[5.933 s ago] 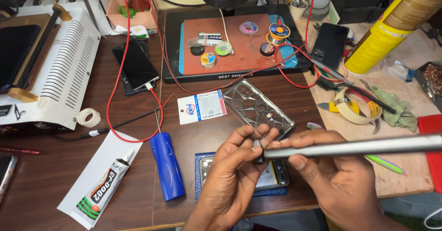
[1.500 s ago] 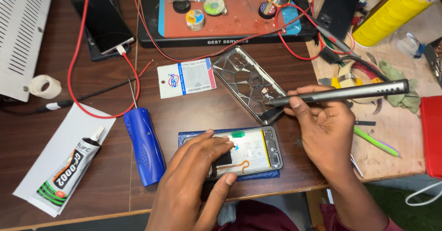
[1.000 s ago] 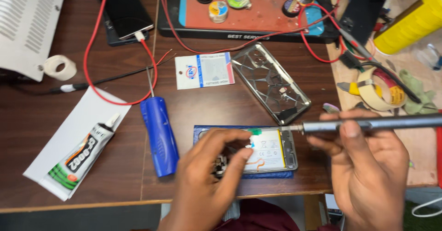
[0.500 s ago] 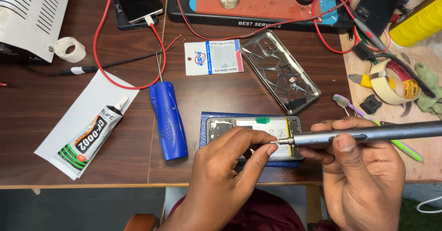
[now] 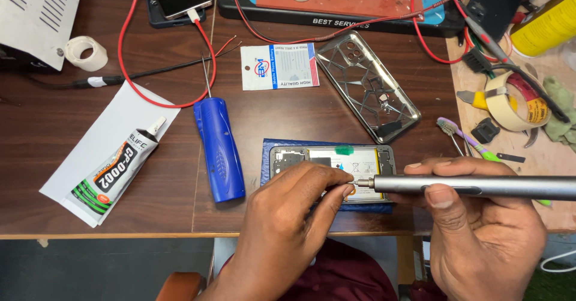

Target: The person reassembles a disassembled Vivo smartphone at a repair workbench. They press the battery and internal components into the phone body, align and press the back cover onto the frame, press along the edges to seat it, power the phone on and see the boot logo, then use a long metal rod tool to press on the opened phone again.

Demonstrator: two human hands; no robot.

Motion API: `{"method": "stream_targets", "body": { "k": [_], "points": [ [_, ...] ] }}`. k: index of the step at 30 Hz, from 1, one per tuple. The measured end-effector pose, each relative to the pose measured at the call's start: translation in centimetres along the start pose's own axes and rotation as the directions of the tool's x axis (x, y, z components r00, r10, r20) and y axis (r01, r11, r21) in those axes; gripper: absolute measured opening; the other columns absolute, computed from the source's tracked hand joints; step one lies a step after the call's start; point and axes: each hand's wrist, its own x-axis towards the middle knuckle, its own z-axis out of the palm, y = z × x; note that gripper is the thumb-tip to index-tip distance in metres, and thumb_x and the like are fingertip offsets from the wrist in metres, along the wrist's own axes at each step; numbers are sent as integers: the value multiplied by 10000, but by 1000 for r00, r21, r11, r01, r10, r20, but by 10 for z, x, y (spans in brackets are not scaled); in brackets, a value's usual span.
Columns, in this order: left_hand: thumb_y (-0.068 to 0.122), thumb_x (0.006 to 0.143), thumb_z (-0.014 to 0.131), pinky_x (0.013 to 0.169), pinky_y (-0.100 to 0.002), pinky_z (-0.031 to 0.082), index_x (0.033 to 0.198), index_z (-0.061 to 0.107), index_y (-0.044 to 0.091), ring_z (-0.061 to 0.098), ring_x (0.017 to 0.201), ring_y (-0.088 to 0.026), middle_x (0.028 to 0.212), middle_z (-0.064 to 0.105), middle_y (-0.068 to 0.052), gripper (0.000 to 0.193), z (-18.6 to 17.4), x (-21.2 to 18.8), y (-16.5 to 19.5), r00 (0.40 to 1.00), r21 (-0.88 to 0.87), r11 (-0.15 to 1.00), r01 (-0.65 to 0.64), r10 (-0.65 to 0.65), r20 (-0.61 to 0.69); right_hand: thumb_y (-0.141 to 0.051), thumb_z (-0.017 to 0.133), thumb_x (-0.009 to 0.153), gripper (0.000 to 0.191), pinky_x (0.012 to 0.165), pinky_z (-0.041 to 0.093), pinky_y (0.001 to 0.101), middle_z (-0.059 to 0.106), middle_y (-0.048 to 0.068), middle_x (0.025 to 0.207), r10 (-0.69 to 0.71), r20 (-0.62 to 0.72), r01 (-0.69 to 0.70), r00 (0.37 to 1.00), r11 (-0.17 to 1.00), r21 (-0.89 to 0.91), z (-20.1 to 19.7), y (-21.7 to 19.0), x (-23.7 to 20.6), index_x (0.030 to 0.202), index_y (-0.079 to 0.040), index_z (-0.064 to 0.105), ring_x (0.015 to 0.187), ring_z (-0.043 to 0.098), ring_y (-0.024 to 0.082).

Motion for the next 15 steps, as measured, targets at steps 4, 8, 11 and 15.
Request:
{"method": "stream_targets", "body": {
  "k": [4, 8, 11, 15],
  "points": [
    [52, 937, 748, 736, -367, 585, 1021, 704, 18, 747, 859, -265, 931, 731, -104, 100, -6, -1, -1, 1000, 22, 999, -23, 24, -10, -31, 682, 1039, 174, 907, 663, 434, 703, 219, 1060, 10, 32, -11, 999, 1000, 24, 6, 0, 2, 1168, 50, 597, 994, 733, 272],
    [96, 912, 779, 811, -391, 578, 1132, 676, -13, 728, 962, -301, 1035, 724, -133, 266, -15, -3, -1, 998, 128, 992, -11, 19, -59, -33, 684, 1034, 177, 894, 671, 426, 711, 195, 1060, -5, 66, 2, 998, 999, 46, 17, -2, 8, 1176, 36, 605, 962, 738, 253],
    [124, 901, 768, 936, -431, 539, 1239, 634, -42, 670, 1113, -350, 1183, 688, -170, 400, -28, -10, -3, 996, 338, 941, 0, 32, -88, -22, 667, 1044, 148, 936, 660, 383, 707, 172, 1079, -33, 82, 43, 996, 992, -120, 26, -8, 15, 1154, 37, 589, 989, 733, 216],
    [224, 917, 706, 1107, -516, 396, 1257, 640, 3, 575, 1288, -342, 1275, 656, -146, 410, -35, -20, -12, 998, 559, 828, -46, 20, 51, -10, 670, 1004, 179, 935, 641, 310, 711, 150, 1091, -18, 160, 66, 987, 952, -298, 39, -8, 28, 1155, 35, 585, 1023, 722, 163]
  ]
}}
